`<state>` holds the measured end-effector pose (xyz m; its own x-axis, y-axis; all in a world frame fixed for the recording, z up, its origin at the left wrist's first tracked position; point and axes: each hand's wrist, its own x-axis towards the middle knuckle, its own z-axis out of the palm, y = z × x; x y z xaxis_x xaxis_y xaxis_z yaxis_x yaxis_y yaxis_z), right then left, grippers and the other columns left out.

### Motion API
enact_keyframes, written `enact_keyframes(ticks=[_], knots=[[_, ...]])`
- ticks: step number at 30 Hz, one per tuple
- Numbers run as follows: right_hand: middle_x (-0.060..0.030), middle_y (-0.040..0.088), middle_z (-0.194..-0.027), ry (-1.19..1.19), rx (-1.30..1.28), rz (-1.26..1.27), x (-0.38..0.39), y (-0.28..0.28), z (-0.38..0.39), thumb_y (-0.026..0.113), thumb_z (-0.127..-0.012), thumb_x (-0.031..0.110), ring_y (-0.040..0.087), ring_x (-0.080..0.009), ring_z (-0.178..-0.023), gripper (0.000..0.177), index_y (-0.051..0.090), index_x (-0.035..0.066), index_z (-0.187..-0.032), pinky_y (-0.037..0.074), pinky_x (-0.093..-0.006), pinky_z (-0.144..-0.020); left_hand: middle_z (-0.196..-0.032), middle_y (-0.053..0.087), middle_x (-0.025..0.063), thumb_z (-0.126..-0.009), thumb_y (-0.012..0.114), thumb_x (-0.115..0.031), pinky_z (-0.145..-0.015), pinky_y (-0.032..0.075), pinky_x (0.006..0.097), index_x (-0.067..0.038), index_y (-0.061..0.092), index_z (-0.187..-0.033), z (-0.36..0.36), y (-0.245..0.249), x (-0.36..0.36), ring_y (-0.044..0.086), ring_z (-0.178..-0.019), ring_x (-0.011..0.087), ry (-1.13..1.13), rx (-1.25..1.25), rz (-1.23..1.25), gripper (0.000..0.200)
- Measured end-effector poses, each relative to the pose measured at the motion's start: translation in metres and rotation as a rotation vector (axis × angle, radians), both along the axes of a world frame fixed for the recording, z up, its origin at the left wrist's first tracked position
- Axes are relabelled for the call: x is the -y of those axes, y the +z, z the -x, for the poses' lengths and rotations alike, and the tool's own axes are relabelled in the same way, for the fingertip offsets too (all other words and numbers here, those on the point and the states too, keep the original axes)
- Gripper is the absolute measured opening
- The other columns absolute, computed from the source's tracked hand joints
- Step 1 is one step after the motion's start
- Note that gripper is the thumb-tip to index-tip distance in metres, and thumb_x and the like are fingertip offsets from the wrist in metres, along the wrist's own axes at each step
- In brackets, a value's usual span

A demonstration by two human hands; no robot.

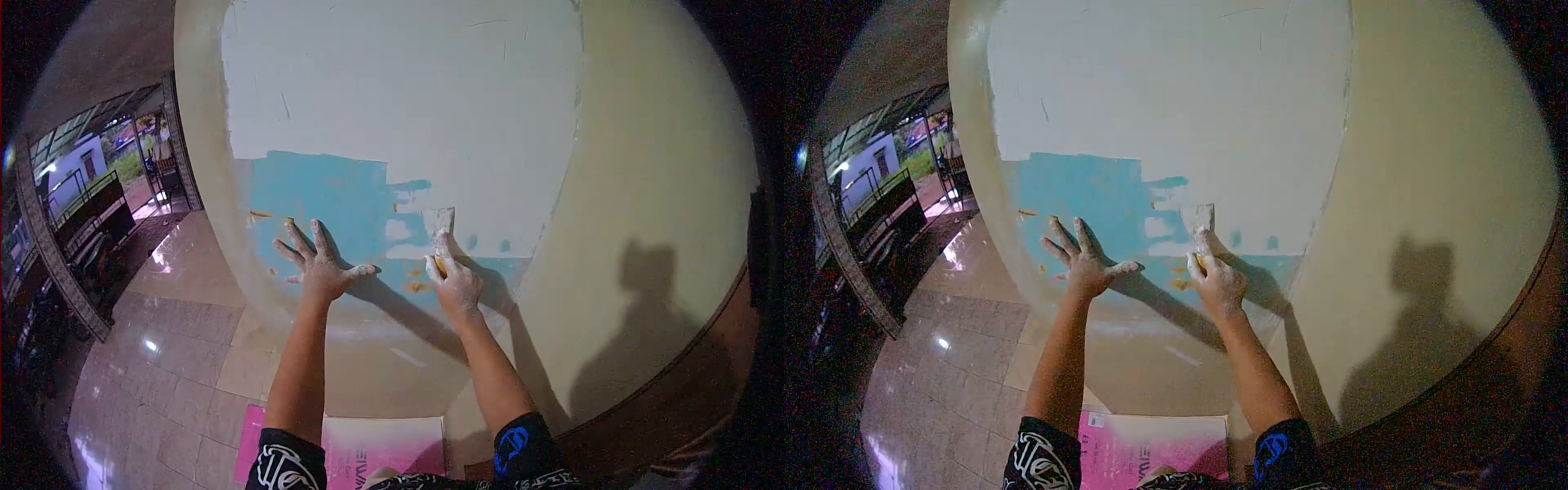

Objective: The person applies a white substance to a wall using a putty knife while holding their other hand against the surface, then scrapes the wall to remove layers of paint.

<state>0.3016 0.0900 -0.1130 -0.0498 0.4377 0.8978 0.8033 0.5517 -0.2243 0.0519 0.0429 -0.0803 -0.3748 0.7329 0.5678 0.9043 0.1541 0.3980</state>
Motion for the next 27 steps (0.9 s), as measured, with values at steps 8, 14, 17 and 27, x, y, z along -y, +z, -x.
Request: enact_keyframes(ticks=[8, 14, 17, 27], knots=[[-0.0075, 0.069, -0.067, 0.008, 0.016, 0.130, 0.007, 0.018, 0.007, 0.064, -0.092, 0.038, 0.066, -0.0249, -0.054, 0.060, 0.046, 0.024, -0.148, 0.053, -0.0413, -0.052, -0.156, -0.031, 0.0265, -0.035, 0.075, -0.088, -0.097, 0.004, 0.0845, -0.020, -0.003, -0.159, -0.003, 0.009, 0.004, -0.029, -0.139, 0.0550, 0.009, 0.102, 0.144, 0.161], [-0.0119, 0.069, -0.071, 0.051, -0.033, 0.211, 0.013, 0.027, 0.016, 0.068, -0.089, 0.036, 0.067, -0.0322, -0.060, 0.061, 0.048, 0.024, -0.146, 0.052, -0.0454, -0.058, -0.155, -0.032, 0.0273, -0.037, 0.073, -0.090, -0.096, 0.004, 0.0854, -0.022, -0.007, -0.158, 0.011, -0.023, -0.017, -0.030, -0.137, 0.0580, -0.001, -0.067, -0.075, 0.160], [-0.0088, 0.070, -0.072, 0.072, -0.013, 0.152, 0.009, 0.019, 0.019, 0.061, -0.094, 0.041, 0.067, -0.0284, -0.056, 0.060, 0.043, 0.026, -0.149, 0.053, -0.0439, -0.054, -0.155, -0.032, 0.0276, -0.037, 0.072, -0.090, -0.095, 0.003, 0.0860, -0.022, -0.007, -0.158, -0.001, 0.003, 0.000, -0.031, -0.137, 0.0578, 0.004, -0.028, 0.010, 0.160], [-0.0128, 0.068, -0.071, 0.018, 0.004, 0.153, 0.019, 0.016, 0.028, 0.063, -0.092, 0.041, 0.065, -0.0321, -0.056, 0.064, 0.041, 0.027, -0.150, 0.051, -0.0463, -0.050, -0.163, -0.009, 0.0228, -0.045, 0.084, -0.070, -0.093, 0.006, 0.0880, -0.030, 0.019, -0.158, 0.002, 0.032, 0.027, -0.012, -0.144, 0.0586, 0.001, -0.173, -0.168, 0.135]])
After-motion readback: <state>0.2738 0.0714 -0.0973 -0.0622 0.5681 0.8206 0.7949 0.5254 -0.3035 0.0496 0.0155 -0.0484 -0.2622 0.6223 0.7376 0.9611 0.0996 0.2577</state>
